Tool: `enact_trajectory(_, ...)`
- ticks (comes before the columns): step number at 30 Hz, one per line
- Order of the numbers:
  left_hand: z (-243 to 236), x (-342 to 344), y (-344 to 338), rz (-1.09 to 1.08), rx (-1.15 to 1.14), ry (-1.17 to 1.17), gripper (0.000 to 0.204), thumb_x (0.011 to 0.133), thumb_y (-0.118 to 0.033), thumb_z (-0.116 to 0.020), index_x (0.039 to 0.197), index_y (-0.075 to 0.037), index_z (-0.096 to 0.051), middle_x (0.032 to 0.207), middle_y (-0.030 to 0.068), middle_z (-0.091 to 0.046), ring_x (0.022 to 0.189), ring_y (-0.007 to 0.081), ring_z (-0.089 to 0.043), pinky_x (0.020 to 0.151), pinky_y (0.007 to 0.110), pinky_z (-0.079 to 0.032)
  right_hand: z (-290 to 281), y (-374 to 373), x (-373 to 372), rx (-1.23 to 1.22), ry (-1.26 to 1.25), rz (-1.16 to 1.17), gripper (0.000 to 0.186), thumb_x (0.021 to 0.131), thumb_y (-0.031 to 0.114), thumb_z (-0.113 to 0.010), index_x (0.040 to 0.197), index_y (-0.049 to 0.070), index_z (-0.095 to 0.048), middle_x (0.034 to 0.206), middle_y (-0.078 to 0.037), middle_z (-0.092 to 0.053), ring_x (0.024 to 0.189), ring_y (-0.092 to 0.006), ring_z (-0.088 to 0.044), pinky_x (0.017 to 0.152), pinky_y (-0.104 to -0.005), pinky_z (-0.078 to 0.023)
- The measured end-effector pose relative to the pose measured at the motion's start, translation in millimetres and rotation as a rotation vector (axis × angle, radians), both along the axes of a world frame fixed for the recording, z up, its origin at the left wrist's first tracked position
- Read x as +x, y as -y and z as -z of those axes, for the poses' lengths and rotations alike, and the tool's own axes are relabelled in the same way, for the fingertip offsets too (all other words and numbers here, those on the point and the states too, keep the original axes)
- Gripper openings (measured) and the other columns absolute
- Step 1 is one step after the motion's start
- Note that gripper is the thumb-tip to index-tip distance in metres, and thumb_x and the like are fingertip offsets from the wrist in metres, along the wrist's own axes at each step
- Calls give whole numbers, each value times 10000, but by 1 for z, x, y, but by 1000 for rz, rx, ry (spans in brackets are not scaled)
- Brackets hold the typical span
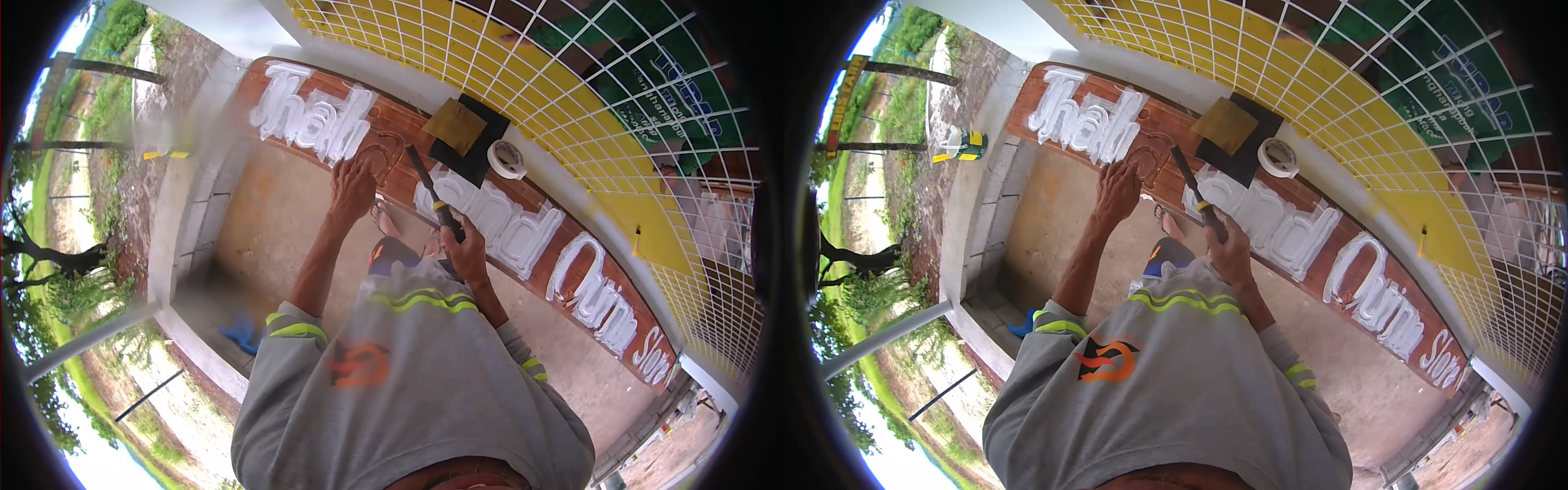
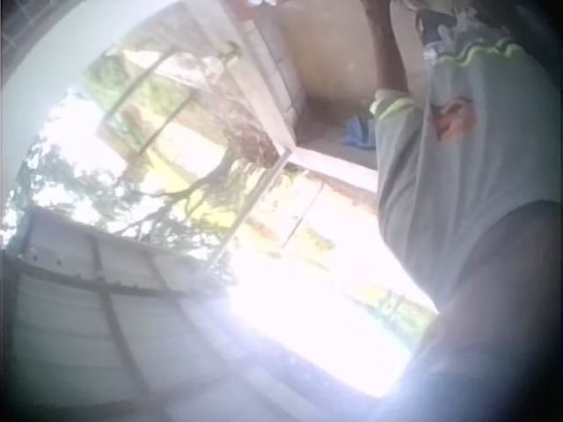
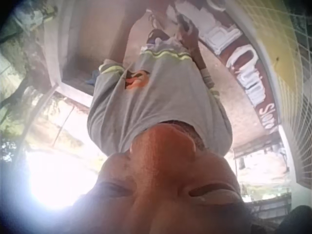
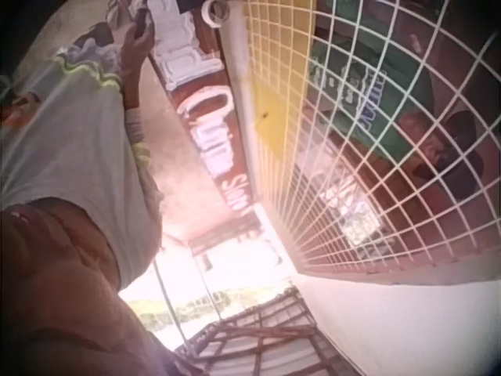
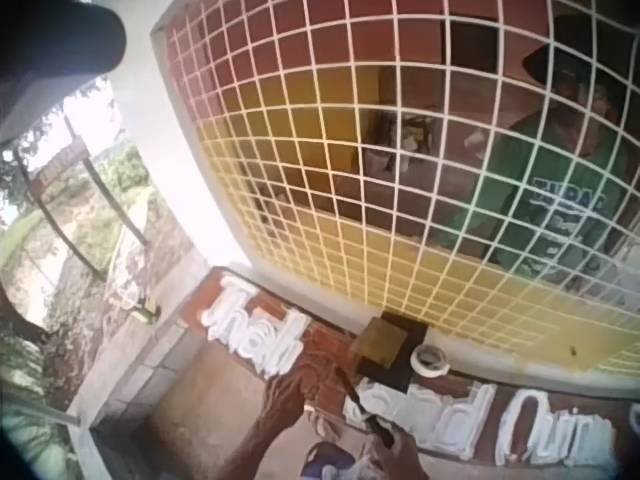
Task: The person carves letters into a wooden board and applies tape to parts of the board.
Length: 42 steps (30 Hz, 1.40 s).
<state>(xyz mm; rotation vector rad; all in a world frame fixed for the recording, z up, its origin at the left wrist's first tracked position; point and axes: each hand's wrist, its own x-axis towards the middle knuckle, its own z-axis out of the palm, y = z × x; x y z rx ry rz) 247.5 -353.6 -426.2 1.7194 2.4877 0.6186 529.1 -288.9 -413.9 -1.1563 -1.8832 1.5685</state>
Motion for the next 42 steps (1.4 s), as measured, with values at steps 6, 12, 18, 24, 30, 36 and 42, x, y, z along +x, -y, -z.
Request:
enact_trajectory(6, 43, 33, 48, 184, -276, -433, 444, 849, -110, -543, 1278, -8, -599, 1282, 210, -621, 1309, 336, -493, 1196, 469, -250, -5, 1, 4, 21, -2, 4, 417, 922, 158, -622, 1262, -78, -578, 1201, -259, -649, 1134, -373, -639, 968, -403, -492)
enact_trajectory(12, 8, 42, 21, 113, -156, -79, 724, 780, -44, -586, 1481, -6, -412, 1562, 211, -355, 1494, 359, -250, 1224, 502, -179, -1, 6, 12, 92, 15, -5, 414, 927, 159, -623, 1266, -74, -581, 1205, -262, -649, 1142, -378, -636, 967, -399, -491)
enact_trajectory(18, -22, 80, 15, 178, -1386, -16, 521, 890, -183, -468, 1375, -20, -570, 1481, 242, -480, 1482, 351, -312, 1214, 555, -132, -3, 7, 18, 100, -18, 7, 407, 931, 160, -625, 1263, -70, -582, 1199, -264, -650, 1133, -394, -636, 961, -404, -494)
enact_trajectory(24, 21, 39, 28, -90, -295, -141, 695, 843, -76, -507, 1505, 45, -330, 1577, 281, -295, 1520, 371, -186, 1214, 569, -130, -3, 7, 18, 114, -45, -7, 416, 931, 170, -630, 1269, -67, -576, 1194, -261, -652, 1121, -397, -637, 957, -404, -493)
enact_trajectory(30, 61, 25, 35, -175, -169, -178, 697, 769, -2, -549, 1455, -4, -429, 1552, 242, -367, 1515, 344, -216, 1230, 524, -150, -6, 9, 12, 129, -56, -38, 408, 923, 171, -638, 1252, -64, -583, 1179, -261, -653, 1118, -408, -628, 950, -412, -490)
enact_trajectory(36, -4, 7, 28, 139, -255, 143, 280, 777, -13, -593, 1001, -122, -720, 1017, 116, -709, 1115, 289, -595, 1007, 429, -404, -5, 8, 13, 124, -40, -17, 419, 925, 169, -633, 1270, -60, -575, 1199, -265, -640, 1136, -419, -612, 961, -416, -485)
enact_trajectory(42, 58, -2, 22, -159, 54, -295, 330, 859, -72, -607, 1187, -97, -635, 1149, 68, -663, 1190, 256, -535, 1009, 497, -356, -8, 8, 12, 179, -37, -42, 424, 925, 167, -626, 1284, -52, -566, 1215, -261, -634, 1149, -413, -610, 968, -420, -483)
